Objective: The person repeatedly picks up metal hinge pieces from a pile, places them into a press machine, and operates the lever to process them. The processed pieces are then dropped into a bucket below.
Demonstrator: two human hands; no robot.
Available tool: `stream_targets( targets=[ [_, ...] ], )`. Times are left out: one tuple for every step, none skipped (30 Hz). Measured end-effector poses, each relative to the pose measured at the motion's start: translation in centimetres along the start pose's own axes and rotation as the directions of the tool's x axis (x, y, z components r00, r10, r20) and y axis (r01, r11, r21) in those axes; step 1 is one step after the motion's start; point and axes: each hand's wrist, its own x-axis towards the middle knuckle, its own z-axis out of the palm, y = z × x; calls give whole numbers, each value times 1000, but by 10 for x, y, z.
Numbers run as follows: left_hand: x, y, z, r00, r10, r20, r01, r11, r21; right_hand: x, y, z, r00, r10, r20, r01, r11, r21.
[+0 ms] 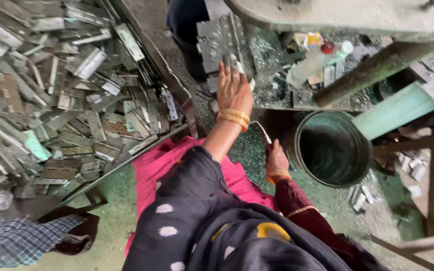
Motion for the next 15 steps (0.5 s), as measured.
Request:
stream_targets(
  targets=[
    [4,-5,-2,1000,9,13,-10,999,35,5,-4,2,999,16,31,-17,1000,6],
    [2,0,0,1000,11,27,-12,999,29,-1,4,-3,997,49,60,-48,999,-15],
    [1,4,2,999,14,41,-15,1000,23,-5,11,-9,991,94,91,-88,993,-77],
    [8,1,1,999,7,42,-8,1000,29,2,11,-14,987,120,107,-103,983,-154],
    [16,-2,-2,997,-9,75,6,1000,31,9,9,-17,987,117,110,-91,973,-213],
    [14,-2,-2,992,-24,125,20,999,31,4,9,-17,988,105,110,-74,964,-256],
    [13,-2,-2,984,-38,175,33,999,31,0,11,-18,993,84,86,-56,955,-291],
    [11,-2,-3,996,-37,87,31,997,68,-4,7,-14,997,54,63,-30,943,-333],
    [10,-1,-5,999,-32,-3,32,994,105,-7,3,-11,998,37,48,-16,926,-377],
    [14,1,-7,994,-25,-106,40,989,139,-3,1,-9,1000,22,5,-20,958,-285],
    [18,3,-10,999,-30,22,28,997,72,3,-1,-9,999,10,-38,-17,982,-189],
    [22,-3,-13,988,-35,153,33,999,14,8,-6,-7,997,-6,-73,-1,996,-84],
    [25,-9,-15,959,-32,281,46,998,-43,14,-11,-4,999,15,-33,-18,996,-87],
    [20,-6,-11,966,-18,256,11,1000,27,4,-3,-9,999,50,9,-49,994,-95],
    [14,-2,-7,973,0,232,-23,995,98,-6,5,-13,992,104,66,-95,987,-131]
  ],
)
